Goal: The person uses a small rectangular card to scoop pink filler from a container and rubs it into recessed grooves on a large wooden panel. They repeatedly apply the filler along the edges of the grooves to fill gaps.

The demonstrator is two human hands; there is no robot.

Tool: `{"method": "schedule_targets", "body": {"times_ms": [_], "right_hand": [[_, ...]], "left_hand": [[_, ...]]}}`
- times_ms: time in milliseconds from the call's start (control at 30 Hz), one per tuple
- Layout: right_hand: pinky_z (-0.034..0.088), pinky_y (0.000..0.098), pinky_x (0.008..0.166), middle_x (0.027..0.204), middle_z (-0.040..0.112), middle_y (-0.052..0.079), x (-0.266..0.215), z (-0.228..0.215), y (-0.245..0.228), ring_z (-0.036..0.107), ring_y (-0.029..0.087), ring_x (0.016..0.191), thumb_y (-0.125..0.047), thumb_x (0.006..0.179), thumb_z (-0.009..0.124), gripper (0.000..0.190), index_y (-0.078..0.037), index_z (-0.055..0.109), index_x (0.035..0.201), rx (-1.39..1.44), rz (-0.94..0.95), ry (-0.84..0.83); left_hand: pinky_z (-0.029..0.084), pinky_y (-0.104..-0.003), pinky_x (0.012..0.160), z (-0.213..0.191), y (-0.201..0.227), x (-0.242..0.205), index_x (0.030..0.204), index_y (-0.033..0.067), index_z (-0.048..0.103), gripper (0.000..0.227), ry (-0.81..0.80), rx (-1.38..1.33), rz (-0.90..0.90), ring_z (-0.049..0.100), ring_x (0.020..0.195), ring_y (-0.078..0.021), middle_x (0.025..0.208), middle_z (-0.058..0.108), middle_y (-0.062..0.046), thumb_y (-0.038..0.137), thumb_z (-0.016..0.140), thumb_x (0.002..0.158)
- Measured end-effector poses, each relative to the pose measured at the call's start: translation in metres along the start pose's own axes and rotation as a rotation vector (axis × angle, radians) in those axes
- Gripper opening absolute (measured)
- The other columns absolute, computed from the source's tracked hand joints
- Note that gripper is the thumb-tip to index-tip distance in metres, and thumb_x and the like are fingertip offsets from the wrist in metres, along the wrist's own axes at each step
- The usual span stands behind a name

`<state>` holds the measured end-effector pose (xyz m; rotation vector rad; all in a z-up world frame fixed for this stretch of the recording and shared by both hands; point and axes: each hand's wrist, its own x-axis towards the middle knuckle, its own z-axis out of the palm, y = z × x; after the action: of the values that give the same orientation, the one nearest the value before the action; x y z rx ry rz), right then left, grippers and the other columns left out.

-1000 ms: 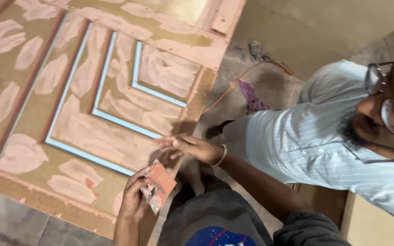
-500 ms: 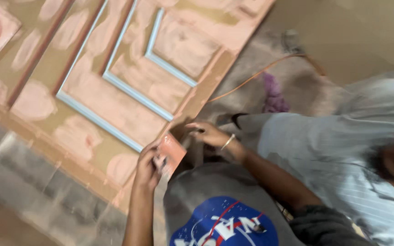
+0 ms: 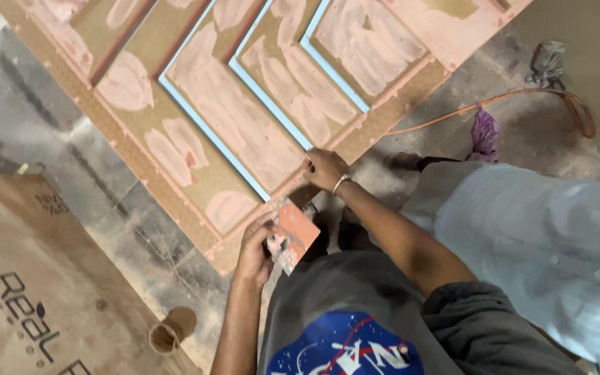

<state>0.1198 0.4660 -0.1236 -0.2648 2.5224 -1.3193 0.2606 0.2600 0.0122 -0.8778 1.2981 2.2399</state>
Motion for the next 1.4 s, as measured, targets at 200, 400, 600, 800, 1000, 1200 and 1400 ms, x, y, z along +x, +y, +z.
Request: {"method": "schedule_targets", "body": {"times_ms": [200,400,600,800,1000,1200,1400], "right_hand": [[0.053,0.0466,0.07,0.084,0.068,0.01,0.008,0.05,0.036,0.068,0.032,0.08,-0.016,0.073,0.069,0.01,-0.012,0.065,0.081,-0.074,0.013,0.088],[0.052,0.0455,0.072,0.082,0.064,0.012,0.017,0.087,0.047,0.065,0.031,0.081,-0.013,0.066,0.067,0.016,-0.01,0.064,0.081,0.035,-0.043,0.216],[0.054,0.0476,0.078,0.096,0.067,0.016,0.007,0.062,0.019,0.066,0.037,0.089,-0.018,0.067,0.066,0.026,-0.006,0.069,0.09,-0.086,0.086,0.124],[0.055,0.0481,0.083,0.095,0.071,0.014,0.005,0.022,-0.026,0.069,0.034,0.098,-0.024,0.069,0.064,0.023,-0.01,0.071,0.086,-0.158,0.264,-0.017],[0.054,0.0463,0.085,0.1,0.075,0.012,0.004,0.021,-0.027,0.07,0.032,0.099,-0.025,0.073,0.065,0.024,-0.013,0.073,0.092,-0.129,0.324,-0.056],[0.056,0.0435,0.083,0.1,0.072,0.018,0.007,0.041,-0.001,0.07,0.034,0.096,-0.025,0.079,0.067,0.03,-0.005,0.064,0.1,0.036,0.324,-0.068],[0.054,0.0455,0.083,0.096,0.071,0.016,0.005,0.039,0.001,0.068,0.035,0.096,-0.023,0.078,0.066,0.026,-0.008,0.066,0.099,-0.014,0.279,-0.024]], "left_hand": [[0.052,-0.033,0.097,-0.007,0.024,0.009,0.127,-0.0039,0.062,0.048,0.08,0.028,-0.051,0.068,0.109,-0.0199,0.119,0.07,-0.012,0.005,0.055,0.081],[0.054,-0.036,0.088,0.011,0.054,0.049,0.127,-0.0056,0.063,0.047,-0.13,0.045,-0.189,0.068,0.1,-0.0239,0.11,0.071,-0.015,0.006,0.054,0.082],[0.048,-0.025,0.054,0.0,0.071,0.085,0.128,-0.0031,0.065,0.045,-0.224,0.191,-0.193,0.065,0.076,-0.0125,0.099,0.072,-0.007,0.007,0.056,0.085],[0.045,-0.023,0.047,-0.005,0.08,0.101,0.128,-0.0015,0.066,0.044,-0.224,0.21,-0.19,0.064,0.069,-0.0115,0.094,0.071,-0.007,0.007,0.056,0.085],[0.051,-0.026,0.06,-0.012,0.083,0.098,0.129,-0.0023,0.065,0.044,-0.163,0.193,-0.214,0.067,0.082,-0.0149,0.101,0.071,-0.009,0.007,0.057,0.086],[0.058,-0.026,0.07,-0.009,0.083,0.096,0.124,-0.0029,0.062,0.044,-0.179,0.153,-0.223,0.07,0.086,-0.0152,0.101,0.072,-0.009,0.007,0.056,0.082],[0.047,-0.024,0.049,-0.014,0.081,0.097,0.126,-0.0035,0.066,0.042,-0.289,0.176,-0.188,0.065,0.072,-0.0127,0.095,0.071,-0.008,0.009,0.058,0.087]]}}
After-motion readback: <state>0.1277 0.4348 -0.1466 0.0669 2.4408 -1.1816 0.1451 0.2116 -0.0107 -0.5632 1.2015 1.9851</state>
